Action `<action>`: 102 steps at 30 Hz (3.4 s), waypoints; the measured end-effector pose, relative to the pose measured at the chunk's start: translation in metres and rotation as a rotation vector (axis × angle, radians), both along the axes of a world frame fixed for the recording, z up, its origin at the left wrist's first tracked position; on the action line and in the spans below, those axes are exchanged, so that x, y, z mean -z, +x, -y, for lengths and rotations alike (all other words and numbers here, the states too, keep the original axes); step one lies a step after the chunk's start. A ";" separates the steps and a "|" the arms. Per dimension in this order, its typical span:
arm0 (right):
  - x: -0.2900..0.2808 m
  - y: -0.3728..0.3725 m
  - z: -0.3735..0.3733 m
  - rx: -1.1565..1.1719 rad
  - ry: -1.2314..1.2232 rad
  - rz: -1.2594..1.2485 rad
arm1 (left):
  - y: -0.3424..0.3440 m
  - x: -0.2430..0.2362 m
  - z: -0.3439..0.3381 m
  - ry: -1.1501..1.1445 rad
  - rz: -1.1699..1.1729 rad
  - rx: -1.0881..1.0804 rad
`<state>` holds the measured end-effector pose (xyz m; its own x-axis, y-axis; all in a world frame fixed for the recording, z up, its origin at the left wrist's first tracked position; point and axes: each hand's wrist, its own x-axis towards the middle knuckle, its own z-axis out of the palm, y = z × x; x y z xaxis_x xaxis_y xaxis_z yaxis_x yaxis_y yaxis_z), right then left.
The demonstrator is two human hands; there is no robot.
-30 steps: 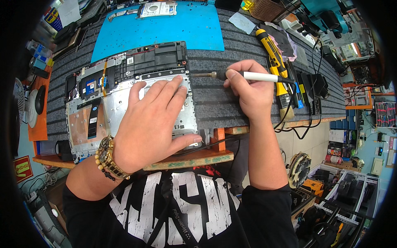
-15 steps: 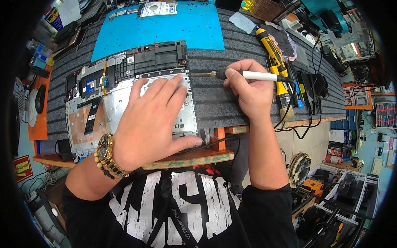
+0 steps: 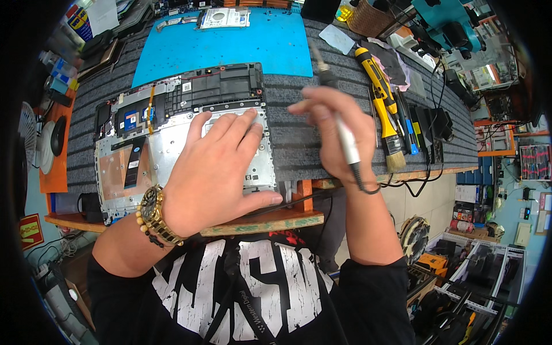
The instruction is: The person uses a soldering iron and a metal tool to detach components on the underside of a laptop chassis, then picks up the chassis and turns it over.
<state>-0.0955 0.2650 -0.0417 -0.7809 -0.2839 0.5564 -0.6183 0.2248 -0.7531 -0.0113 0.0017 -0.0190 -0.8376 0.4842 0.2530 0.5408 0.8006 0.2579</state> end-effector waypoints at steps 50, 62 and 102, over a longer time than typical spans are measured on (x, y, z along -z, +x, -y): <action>0.015 -0.033 0.000 0.262 -0.192 0.080 | 0.012 -0.016 0.005 -0.051 0.075 -0.081; 0.016 -0.033 -0.009 0.270 -0.199 0.093 | 0.013 -0.019 0.009 -0.099 0.060 -0.120; 0.010 -0.135 0.094 0.110 -0.160 0.356 | 0.013 -0.016 0.006 -0.256 0.041 -0.147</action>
<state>-0.2305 0.1711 -0.0515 -0.9537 -0.1201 0.2757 -0.2910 0.1378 -0.9467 0.0014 -0.0042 -0.0029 -0.9106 0.4003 0.1027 0.4072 0.9116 0.0566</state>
